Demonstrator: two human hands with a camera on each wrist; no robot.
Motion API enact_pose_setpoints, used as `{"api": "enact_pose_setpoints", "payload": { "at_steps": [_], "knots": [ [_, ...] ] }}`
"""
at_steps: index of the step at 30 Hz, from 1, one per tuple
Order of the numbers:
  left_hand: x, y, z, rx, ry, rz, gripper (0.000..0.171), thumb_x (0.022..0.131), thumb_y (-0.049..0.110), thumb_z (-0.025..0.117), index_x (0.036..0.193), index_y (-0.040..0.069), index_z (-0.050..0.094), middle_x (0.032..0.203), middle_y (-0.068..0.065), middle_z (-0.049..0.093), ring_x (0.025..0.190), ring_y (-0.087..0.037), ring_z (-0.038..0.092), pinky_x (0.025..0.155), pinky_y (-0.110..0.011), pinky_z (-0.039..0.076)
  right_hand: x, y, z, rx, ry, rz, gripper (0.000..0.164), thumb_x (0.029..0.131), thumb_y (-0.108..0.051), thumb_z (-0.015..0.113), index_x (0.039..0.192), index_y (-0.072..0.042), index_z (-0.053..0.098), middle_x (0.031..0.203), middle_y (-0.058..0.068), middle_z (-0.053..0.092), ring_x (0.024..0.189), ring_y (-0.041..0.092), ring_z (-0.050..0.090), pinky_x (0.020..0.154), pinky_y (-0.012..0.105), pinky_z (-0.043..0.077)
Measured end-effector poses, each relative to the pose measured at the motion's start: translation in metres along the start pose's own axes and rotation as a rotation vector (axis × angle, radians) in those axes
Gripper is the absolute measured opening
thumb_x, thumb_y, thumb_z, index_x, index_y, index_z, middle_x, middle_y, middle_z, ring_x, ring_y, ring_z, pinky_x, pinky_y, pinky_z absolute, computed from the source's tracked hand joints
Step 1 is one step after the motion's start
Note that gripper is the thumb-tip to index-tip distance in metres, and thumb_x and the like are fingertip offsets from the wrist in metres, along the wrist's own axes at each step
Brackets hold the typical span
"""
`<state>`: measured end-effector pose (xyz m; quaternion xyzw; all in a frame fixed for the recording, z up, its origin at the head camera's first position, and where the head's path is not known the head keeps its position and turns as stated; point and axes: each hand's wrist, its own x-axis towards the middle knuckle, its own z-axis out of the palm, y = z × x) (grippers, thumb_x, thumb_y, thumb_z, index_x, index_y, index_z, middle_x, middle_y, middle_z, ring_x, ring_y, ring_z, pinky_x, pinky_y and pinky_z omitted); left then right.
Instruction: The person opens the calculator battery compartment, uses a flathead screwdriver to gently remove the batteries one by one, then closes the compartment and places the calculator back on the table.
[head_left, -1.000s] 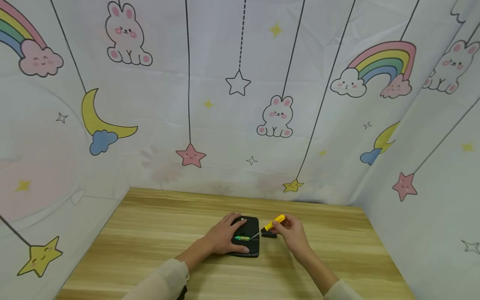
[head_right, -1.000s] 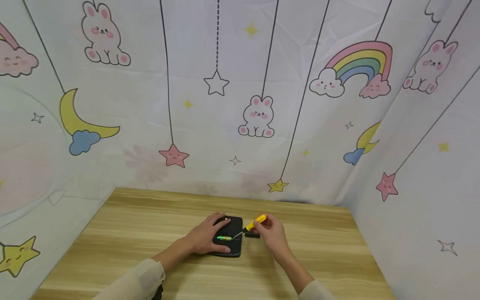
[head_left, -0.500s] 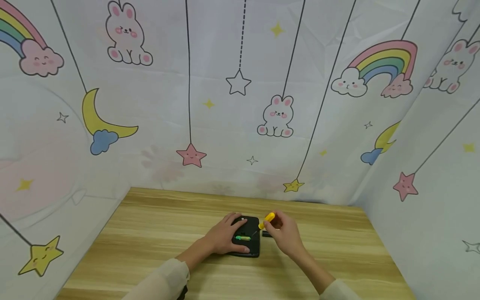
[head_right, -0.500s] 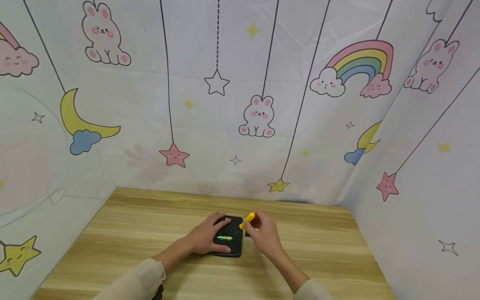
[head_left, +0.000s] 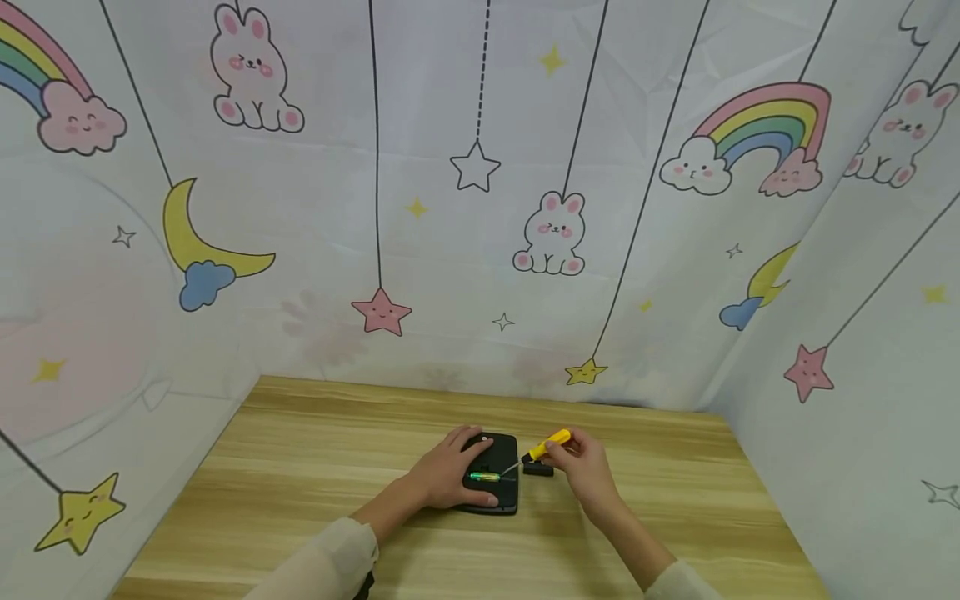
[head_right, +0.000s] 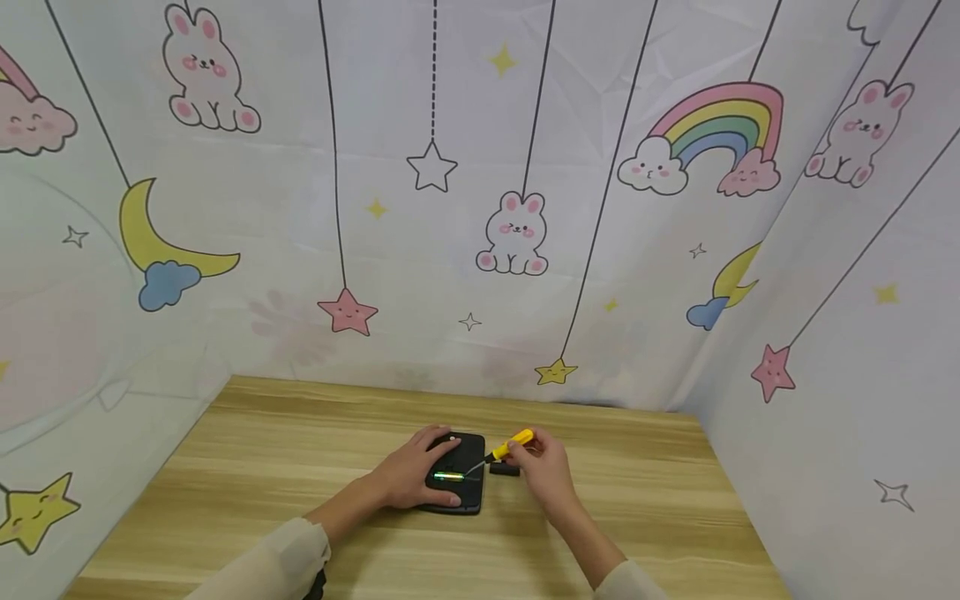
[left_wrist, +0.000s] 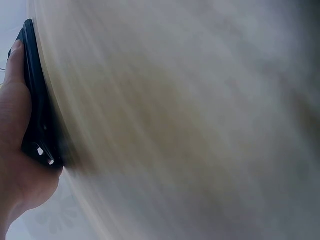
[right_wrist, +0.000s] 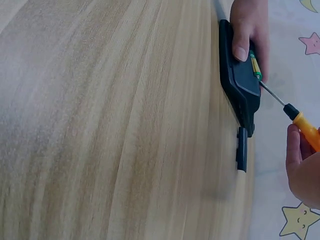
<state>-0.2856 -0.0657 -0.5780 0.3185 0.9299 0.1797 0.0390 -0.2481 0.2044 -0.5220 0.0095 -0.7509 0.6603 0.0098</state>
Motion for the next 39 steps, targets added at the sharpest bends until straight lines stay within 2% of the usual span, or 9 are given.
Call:
{"api": "enact_pose_setpoints", "payload": {
  "at_steps": [5,11,19,25,30,34,39],
  "knots": [
    [0.0,0.0,0.0,-0.005,0.0,-0.003,0.101,0.089,0.081,0.064,0.167,0.022,0.038,0.173,-0.01,0.026,0.16,-0.033,0.022,0.118,-0.056,0.039,0.002,0.002,-0.001,0.026,0.006,0.025,0.019,0.104,-0.003,0.067,0.116,0.012,0.064,0.107,0.021,0.069,0.095,0.026,0.075,0.091,0.045,0.06],
    [0.0,-0.001,0.0,-0.005,0.003,-0.003,0.101,0.089,0.081,0.064,0.167,0.022,0.038,0.173,-0.01,0.026,0.16,-0.033,0.023,0.118,-0.056,0.039,0.002,-0.001,-0.001,0.053,0.0,0.013,0.021,0.104,-0.005,0.068,0.12,0.008,0.067,0.11,0.021,0.07,0.099,0.03,0.074,0.091,0.044,0.06],
    [0.0,0.0,-0.001,-0.012,0.002,0.005,0.101,0.089,0.081,0.064,0.167,0.022,0.038,0.173,-0.01,0.026,0.16,-0.033,0.022,0.118,-0.056,0.039,0.002,-0.006,0.0,0.006,-0.023,-0.025,0.03,0.103,-0.006,0.069,0.132,0.004,0.068,0.115,0.021,0.07,0.103,0.032,0.072,0.094,0.049,0.059],
    [0.0,0.0,-0.001,-0.008,0.004,0.006,0.102,0.088,0.082,0.064,0.167,0.022,0.038,0.172,-0.011,0.026,0.159,-0.034,0.023,0.117,-0.057,0.04,0.005,-0.012,-0.003,-0.005,-0.019,-0.031,0.039,0.104,-0.007,0.069,0.142,0.001,0.062,0.118,0.021,0.07,0.103,0.03,0.073,0.09,0.039,0.062],
    [0.0,0.0,0.0,-0.002,0.008,0.008,0.102,0.088,0.082,0.063,0.167,0.022,0.038,0.172,-0.011,0.027,0.159,-0.033,0.023,0.118,-0.056,0.04,0.008,-0.016,-0.006,0.023,0.0,-0.034,0.034,0.104,-0.005,0.068,0.136,0.003,0.057,0.117,0.022,0.07,0.098,0.027,0.075,0.086,0.032,0.062],
    [0.001,-0.001,0.0,0.002,0.007,0.007,0.102,0.088,0.083,0.062,0.167,0.022,0.038,0.173,-0.01,0.027,0.16,-0.033,0.023,0.118,-0.055,0.04,0.01,-0.018,-0.008,0.035,0.003,-0.033,0.03,0.104,-0.004,0.069,0.13,0.004,0.055,0.115,0.022,0.07,0.096,0.025,0.075,0.087,0.034,0.062],
    [0.0,-0.001,0.001,0.003,0.0,0.005,0.101,0.089,0.083,0.062,0.167,0.023,0.037,0.173,-0.01,0.026,0.16,-0.033,0.022,0.118,-0.055,0.04,0.01,-0.02,-0.01,0.022,0.002,-0.033,0.031,0.104,-0.005,0.069,0.131,0.005,0.057,0.115,0.022,0.07,0.098,0.027,0.075,0.09,0.039,0.062]
  ]
}}
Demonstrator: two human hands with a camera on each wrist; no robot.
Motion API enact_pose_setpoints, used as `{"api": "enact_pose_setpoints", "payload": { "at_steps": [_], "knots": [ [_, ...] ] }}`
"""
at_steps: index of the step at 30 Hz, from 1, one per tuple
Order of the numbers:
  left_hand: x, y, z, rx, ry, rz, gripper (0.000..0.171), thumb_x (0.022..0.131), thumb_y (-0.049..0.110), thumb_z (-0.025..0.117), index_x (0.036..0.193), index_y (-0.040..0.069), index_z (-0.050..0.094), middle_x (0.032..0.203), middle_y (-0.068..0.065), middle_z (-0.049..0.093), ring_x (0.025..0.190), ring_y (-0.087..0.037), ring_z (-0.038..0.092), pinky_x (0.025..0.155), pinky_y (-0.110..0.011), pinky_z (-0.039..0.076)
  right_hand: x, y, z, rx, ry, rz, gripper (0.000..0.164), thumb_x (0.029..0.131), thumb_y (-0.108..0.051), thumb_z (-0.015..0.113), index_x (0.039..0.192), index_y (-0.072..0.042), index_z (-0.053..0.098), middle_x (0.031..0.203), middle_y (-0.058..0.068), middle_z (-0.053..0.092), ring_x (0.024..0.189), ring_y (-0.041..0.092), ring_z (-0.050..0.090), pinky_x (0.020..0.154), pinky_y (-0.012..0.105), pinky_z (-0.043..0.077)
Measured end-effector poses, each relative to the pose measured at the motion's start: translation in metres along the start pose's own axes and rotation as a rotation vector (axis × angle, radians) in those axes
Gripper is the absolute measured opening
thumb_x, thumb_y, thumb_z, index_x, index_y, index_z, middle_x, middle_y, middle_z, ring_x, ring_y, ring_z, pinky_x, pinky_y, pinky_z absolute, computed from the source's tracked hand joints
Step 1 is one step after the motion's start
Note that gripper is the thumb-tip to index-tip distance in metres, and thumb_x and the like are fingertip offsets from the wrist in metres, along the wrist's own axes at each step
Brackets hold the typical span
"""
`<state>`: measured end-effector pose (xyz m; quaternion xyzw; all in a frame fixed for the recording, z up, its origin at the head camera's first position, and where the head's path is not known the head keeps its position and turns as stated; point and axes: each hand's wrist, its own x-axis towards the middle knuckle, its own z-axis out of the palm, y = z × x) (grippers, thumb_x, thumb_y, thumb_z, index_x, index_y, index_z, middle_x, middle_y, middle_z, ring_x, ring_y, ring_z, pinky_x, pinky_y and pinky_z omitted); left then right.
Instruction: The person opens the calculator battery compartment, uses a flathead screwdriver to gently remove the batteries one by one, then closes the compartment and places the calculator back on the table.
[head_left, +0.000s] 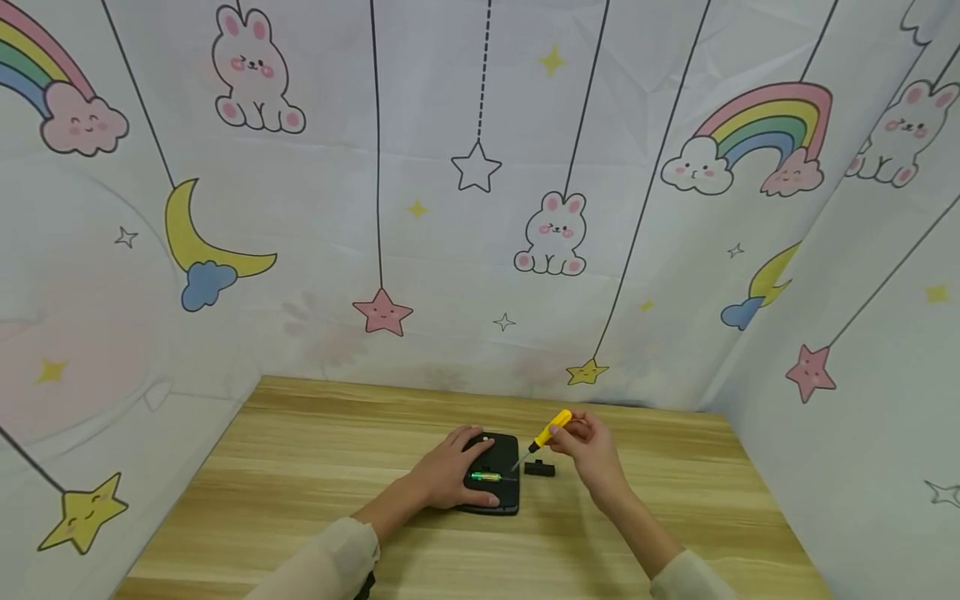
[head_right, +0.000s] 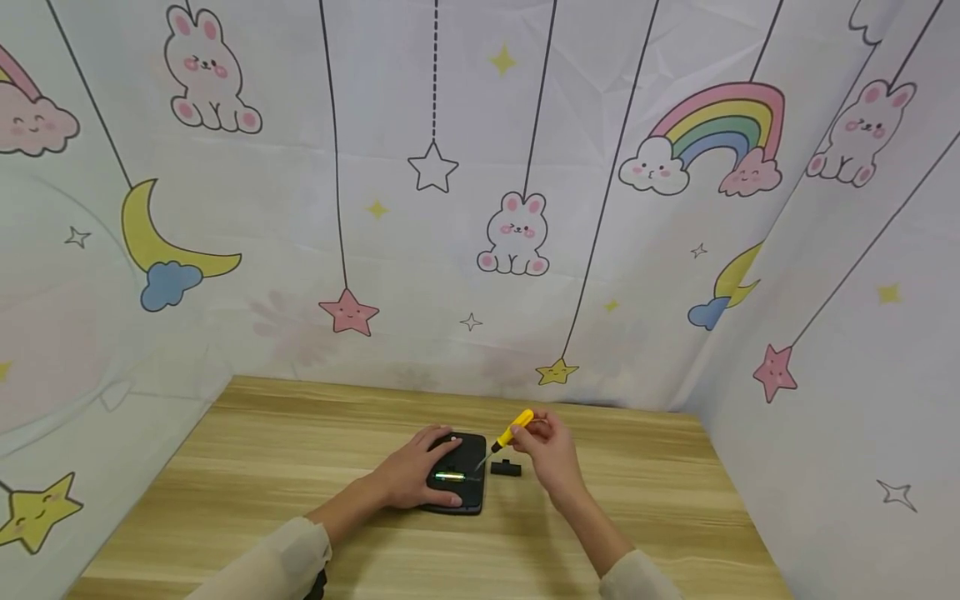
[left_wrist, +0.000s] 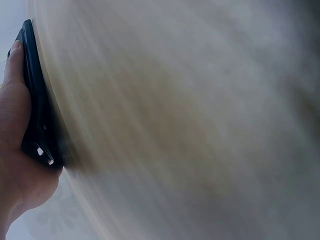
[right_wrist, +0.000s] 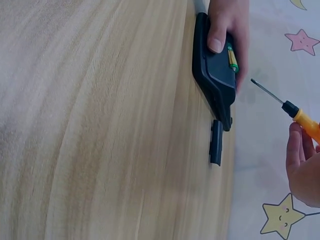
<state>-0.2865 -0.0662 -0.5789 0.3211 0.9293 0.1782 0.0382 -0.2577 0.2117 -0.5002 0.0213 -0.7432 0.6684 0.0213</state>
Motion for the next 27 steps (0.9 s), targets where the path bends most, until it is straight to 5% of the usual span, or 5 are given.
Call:
{"api": "enact_pose_setpoints", "payload": {
  "at_steps": [14,21,27],
  "knots": [
    [-0.001,0.002,-0.001,-0.01,0.011,-0.001,0.101,0.089,0.081,0.064,0.166,0.022,0.038,0.172,-0.011,0.027,0.159,-0.034,0.024,0.118,-0.056,0.04,0.007,-0.004,-0.009,-0.01,0.007,0.009,0.035,0.103,-0.008,0.071,0.135,0.002,0.061,0.119,0.023,0.067,0.099,0.028,0.073,0.093,0.045,0.061],
    [-0.001,0.002,-0.001,0.0,0.003,-0.007,0.101,0.089,0.081,0.063,0.166,0.022,0.038,0.172,-0.011,0.027,0.159,-0.034,0.023,0.118,-0.056,0.04,0.011,-0.001,-0.015,-0.013,-0.006,0.006,0.045,0.103,-0.01,0.072,0.143,0.005,0.058,0.116,0.021,0.067,0.094,0.022,0.074,0.089,0.04,0.062],
    [-0.002,0.002,-0.002,-0.004,0.003,-0.003,0.101,0.088,0.081,0.065,0.166,0.022,0.038,0.172,-0.011,0.027,0.159,-0.035,0.024,0.117,-0.056,0.041,0.015,0.004,-0.022,-0.02,0.019,0.003,0.038,0.102,-0.009,0.072,0.136,0.005,0.061,0.11,0.017,0.069,0.089,0.02,0.074,0.083,0.035,0.063]
  ]
}}
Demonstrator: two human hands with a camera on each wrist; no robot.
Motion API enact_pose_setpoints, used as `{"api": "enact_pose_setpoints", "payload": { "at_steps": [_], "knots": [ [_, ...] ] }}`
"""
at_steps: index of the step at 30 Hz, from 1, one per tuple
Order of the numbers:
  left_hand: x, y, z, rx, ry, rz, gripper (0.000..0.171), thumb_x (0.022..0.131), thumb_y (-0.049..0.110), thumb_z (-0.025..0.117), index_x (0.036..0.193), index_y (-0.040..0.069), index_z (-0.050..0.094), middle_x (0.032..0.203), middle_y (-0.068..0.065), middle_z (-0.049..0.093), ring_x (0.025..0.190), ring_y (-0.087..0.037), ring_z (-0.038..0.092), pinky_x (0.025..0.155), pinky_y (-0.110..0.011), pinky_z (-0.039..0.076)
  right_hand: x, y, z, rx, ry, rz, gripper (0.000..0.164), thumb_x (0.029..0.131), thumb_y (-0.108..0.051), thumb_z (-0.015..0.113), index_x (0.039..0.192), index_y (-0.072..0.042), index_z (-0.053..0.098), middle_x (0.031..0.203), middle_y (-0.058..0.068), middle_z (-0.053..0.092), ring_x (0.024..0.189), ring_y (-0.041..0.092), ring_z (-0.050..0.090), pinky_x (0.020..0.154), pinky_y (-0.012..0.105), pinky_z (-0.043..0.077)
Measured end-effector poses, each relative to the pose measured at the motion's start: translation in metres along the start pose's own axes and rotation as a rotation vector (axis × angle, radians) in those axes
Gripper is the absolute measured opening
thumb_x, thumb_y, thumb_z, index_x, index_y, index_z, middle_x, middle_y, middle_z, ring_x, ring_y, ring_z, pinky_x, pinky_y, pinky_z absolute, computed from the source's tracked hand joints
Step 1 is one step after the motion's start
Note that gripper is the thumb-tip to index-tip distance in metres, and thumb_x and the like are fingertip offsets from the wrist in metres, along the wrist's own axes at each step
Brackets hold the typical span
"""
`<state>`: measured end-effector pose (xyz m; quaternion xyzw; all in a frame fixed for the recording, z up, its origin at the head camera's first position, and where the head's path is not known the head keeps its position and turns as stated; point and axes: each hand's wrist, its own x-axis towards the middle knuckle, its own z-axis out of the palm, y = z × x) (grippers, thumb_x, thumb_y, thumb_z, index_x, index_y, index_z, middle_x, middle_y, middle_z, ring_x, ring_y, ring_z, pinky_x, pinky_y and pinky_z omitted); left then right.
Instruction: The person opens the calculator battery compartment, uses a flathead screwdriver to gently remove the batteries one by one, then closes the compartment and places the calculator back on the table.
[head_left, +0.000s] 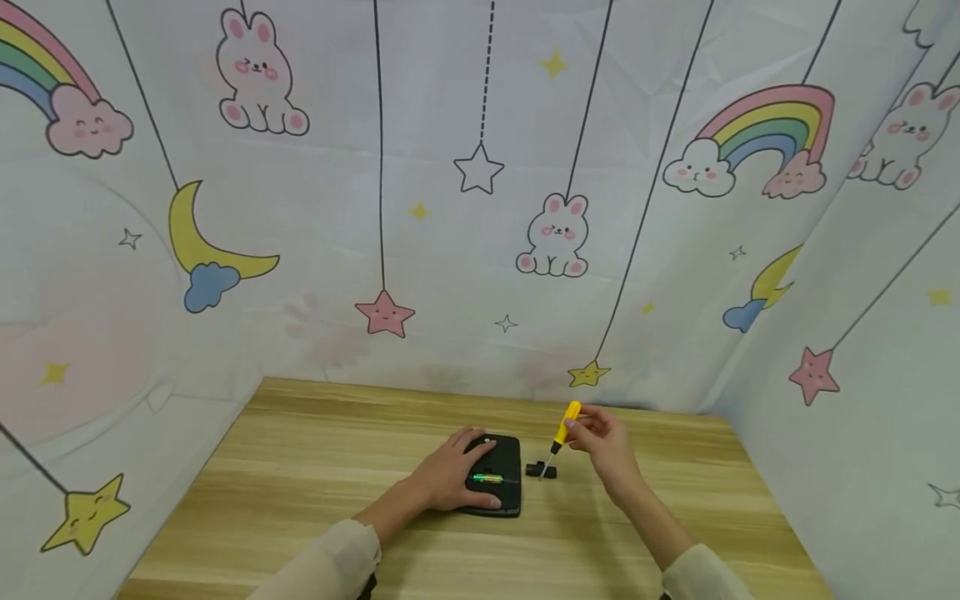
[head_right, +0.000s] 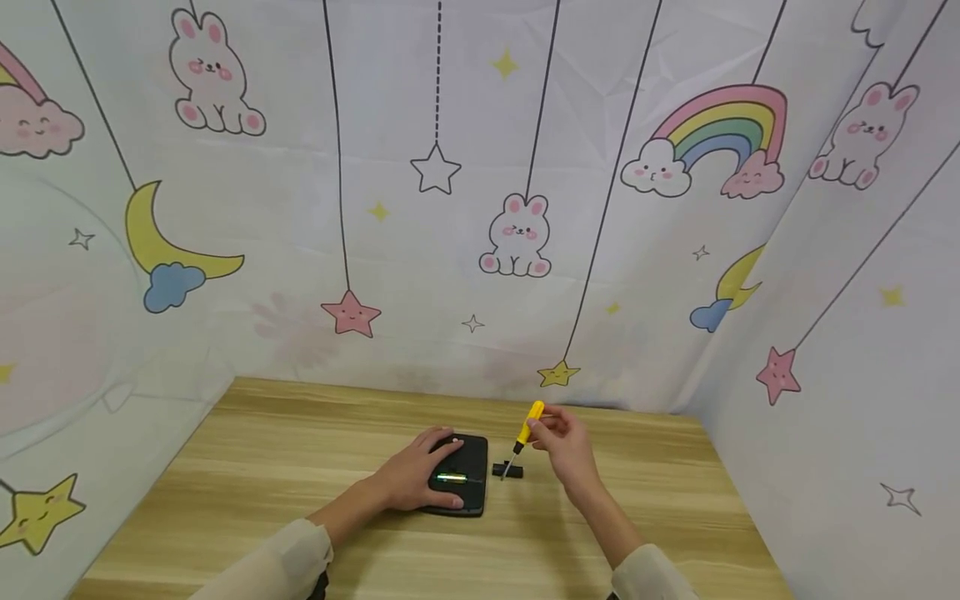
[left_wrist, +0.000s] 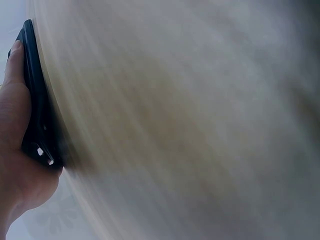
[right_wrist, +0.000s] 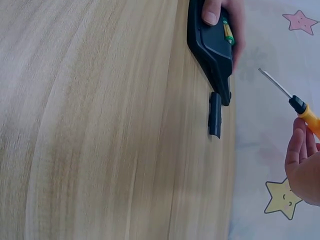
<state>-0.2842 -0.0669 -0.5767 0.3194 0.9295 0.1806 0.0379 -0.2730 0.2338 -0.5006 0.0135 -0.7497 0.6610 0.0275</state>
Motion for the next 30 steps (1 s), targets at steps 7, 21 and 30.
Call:
{"api": "enact_pose_setpoints", "payload": {
  "at_steps": [7,21,30],
  "knots": [
    [0.002,-0.001,0.0,-0.013,-0.003,-0.01,0.101,0.088,0.081,0.064,0.167,0.023,0.037,0.173,-0.01,0.026,0.16,-0.034,0.022,0.118,-0.056,0.04,0.006,0.005,-0.007,-0.016,0.014,-0.001,0.036,0.103,-0.011,0.072,0.133,0.006,0.061,0.109,0.016,0.07,0.088,0.019,0.072,0.084,0.037,0.063],
    [0.001,-0.001,0.003,-0.011,-0.005,0.002,0.101,0.089,0.08,0.064,0.167,0.022,0.038,0.173,-0.011,0.027,0.159,-0.033,0.023,0.118,-0.056,0.04,0.008,0.015,-0.025,-0.032,0.038,0.053,0.042,0.105,-0.017,0.071,0.138,0.006,0.062,0.112,0.013,0.067,0.09,0.018,0.069,0.084,0.032,0.062],
    [0.002,-0.002,0.003,-0.004,-0.01,-0.008,0.102,0.089,0.082,0.062,0.167,0.023,0.037,0.173,-0.009,0.026,0.16,-0.032,0.023,0.117,-0.056,0.041,0.013,0.022,-0.033,-0.042,0.071,0.065,0.039,0.104,-0.014,0.071,0.134,0.008,0.064,0.107,0.011,0.07,0.087,0.016,0.068,0.078,0.026,0.06]
  ]
}}
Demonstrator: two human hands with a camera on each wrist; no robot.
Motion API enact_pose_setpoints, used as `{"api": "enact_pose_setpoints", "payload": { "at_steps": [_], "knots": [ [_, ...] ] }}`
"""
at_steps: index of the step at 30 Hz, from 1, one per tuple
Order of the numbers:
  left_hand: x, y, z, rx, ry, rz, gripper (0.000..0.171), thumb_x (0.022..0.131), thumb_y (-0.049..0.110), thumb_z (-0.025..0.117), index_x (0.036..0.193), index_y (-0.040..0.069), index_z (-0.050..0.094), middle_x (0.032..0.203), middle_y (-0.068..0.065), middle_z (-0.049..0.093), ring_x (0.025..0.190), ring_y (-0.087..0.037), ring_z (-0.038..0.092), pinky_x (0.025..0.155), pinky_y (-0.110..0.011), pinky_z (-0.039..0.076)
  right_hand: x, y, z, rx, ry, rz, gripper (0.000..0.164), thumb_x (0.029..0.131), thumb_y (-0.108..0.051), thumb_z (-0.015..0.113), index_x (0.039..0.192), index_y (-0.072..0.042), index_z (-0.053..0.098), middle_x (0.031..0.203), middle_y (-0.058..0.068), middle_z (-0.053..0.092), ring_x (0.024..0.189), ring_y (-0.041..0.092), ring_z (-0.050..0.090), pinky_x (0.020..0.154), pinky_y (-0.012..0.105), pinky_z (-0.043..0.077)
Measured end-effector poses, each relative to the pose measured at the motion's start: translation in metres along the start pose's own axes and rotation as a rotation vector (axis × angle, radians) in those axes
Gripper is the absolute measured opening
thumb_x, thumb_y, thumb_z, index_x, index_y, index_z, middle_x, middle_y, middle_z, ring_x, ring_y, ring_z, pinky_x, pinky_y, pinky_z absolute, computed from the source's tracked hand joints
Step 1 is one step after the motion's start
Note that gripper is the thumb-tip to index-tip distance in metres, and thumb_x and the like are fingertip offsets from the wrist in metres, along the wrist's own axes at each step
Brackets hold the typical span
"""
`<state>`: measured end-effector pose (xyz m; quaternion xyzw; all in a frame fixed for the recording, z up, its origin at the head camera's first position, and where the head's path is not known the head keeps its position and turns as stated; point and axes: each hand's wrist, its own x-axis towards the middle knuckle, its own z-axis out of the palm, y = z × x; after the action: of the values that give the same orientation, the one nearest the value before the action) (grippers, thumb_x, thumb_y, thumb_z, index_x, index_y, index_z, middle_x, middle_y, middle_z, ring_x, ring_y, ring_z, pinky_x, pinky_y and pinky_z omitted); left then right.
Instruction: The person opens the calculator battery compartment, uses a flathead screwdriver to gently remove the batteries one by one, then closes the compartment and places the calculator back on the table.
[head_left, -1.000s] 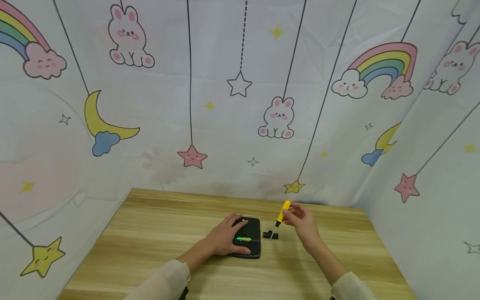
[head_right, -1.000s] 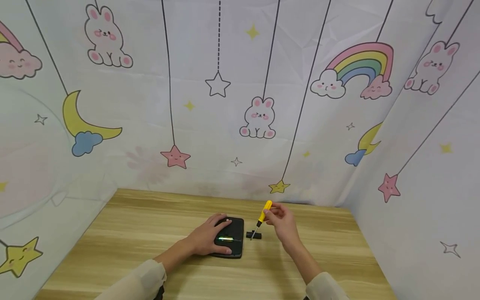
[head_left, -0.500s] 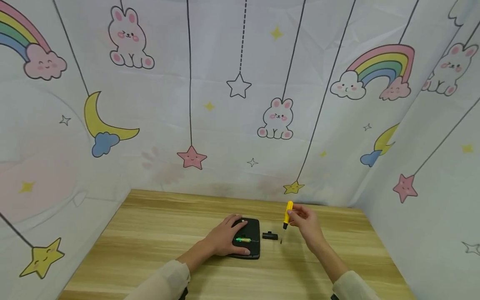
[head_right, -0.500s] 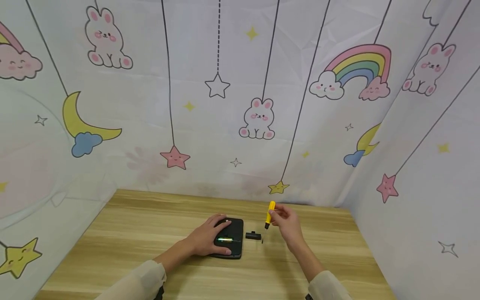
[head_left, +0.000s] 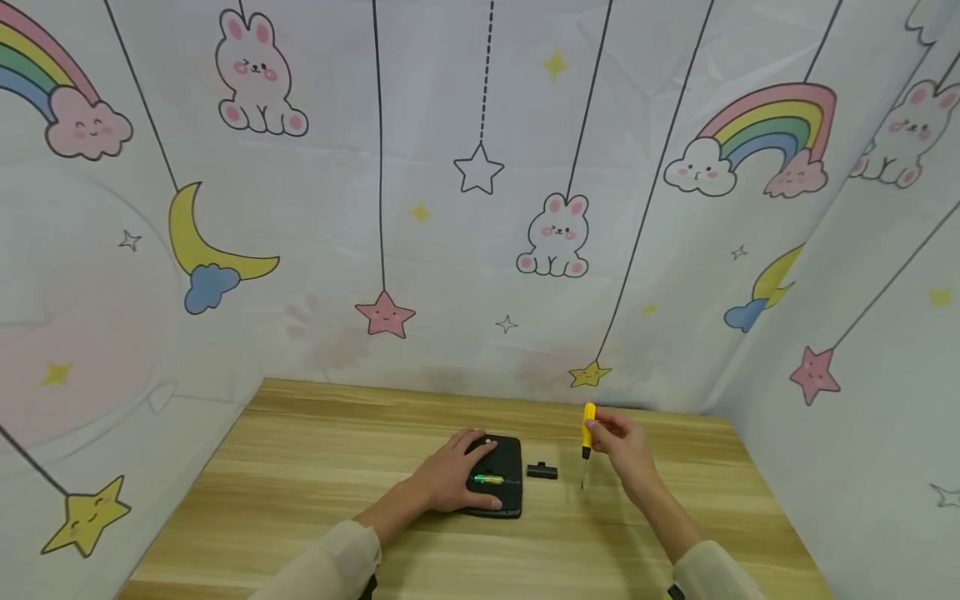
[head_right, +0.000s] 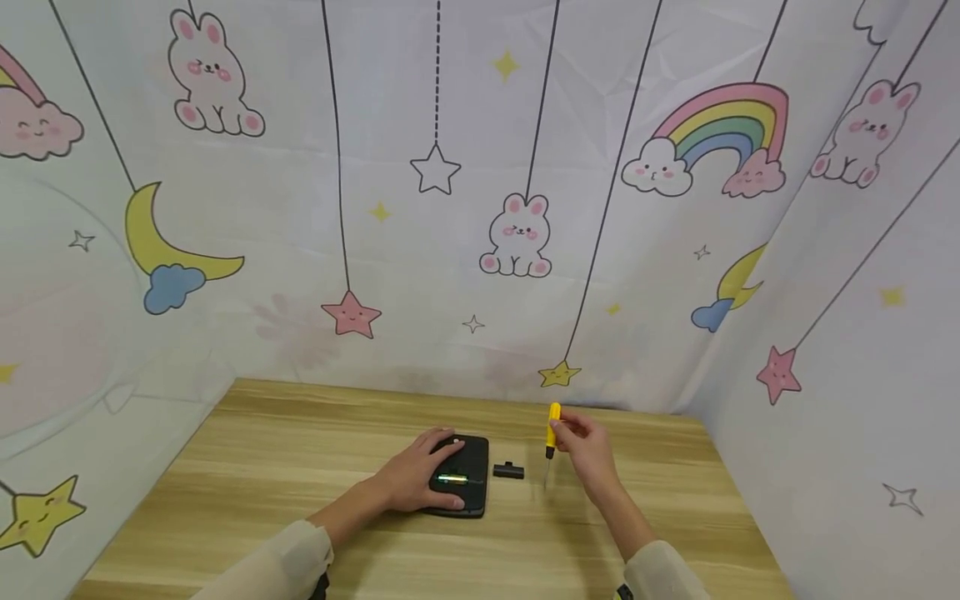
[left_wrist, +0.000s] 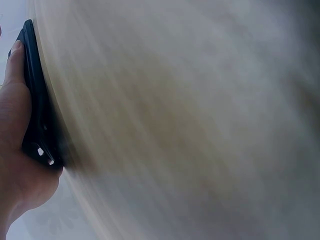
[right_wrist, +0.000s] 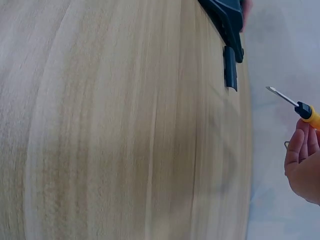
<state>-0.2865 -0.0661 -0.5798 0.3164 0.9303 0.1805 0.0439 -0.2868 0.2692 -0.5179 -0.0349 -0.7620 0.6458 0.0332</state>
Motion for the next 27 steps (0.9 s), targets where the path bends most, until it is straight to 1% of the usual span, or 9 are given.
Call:
{"api": "enact_pose_setpoints", "payload": {
  "at_steps": [7,11,17,20,27],
  "knots": [
    [0.002,0.001,-0.001,0.006,0.006,-0.003,0.102,0.088,0.083,0.063,0.167,0.023,0.037,0.173,-0.009,0.026,0.16,-0.032,0.022,0.118,-0.055,0.04,0.004,0.005,-0.005,-0.04,0.013,-0.001,0.038,0.105,-0.015,0.07,0.133,0.009,0.066,0.109,0.012,0.072,0.087,0.014,0.067,0.077,0.024,0.059],
    [0.001,0.002,-0.002,0.004,0.004,-0.002,0.102,0.088,0.082,0.064,0.167,0.023,0.037,0.173,-0.009,0.026,0.16,-0.033,0.022,0.118,-0.056,0.04,0.003,0.009,-0.007,-0.048,0.011,0.002,0.039,0.105,-0.016,0.07,0.134,0.01,0.065,0.11,0.014,0.073,0.086,0.014,0.067,0.077,0.026,0.06],
    [0.0,0.002,-0.001,0.009,0.002,-0.004,0.102,0.088,0.083,0.063,0.167,0.023,0.038,0.173,-0.008,0.026,0.16,-0.031,0.022,0.119,-0.054,0.04,0.004,0.018,-0.009,-0.055,0.023,0.033,0.039,0.105,-0.014,0.069,0.134,0.013,0.064,0.113,0.017,0.072,0.087,0.016,0.067,0.077,0.024,0.06],
    [0.0,0.002,-0.001,0.008,0.003,-0.005,0.103,0.088,0.083,0.063,0.167,0.023,0.038,0.173,-0.008,0.026,0.16,-0.03,0.023,0.118,-0.054,0.04,0.006,0.023,-0.011,-0.055,0.018,0.039,0.04,0.106,-0.013,0.069,0.135,0.014,0.063,0.115,0.019,0.072,0.088,0.016,0.067,0.078,0.025,0.06],
    [-0.002,0.002,-0.002,0.009,0.007,-0.01,0.102,0.088,0.083,0.063,0.167,0.023,0.038,0.173,-0.008,0.026,0.16,-0.031,0.023,0.117,-0.055,0.041,0.004,0.026,-0.008,-0.089,0.028,0.036,0.037,0.103,-0.011,0.072,0.129,0.014,0.068,0.106,0.016,0.074,0.082,0.015,0.067,0.075,0.028,0.062]
  ]
}}
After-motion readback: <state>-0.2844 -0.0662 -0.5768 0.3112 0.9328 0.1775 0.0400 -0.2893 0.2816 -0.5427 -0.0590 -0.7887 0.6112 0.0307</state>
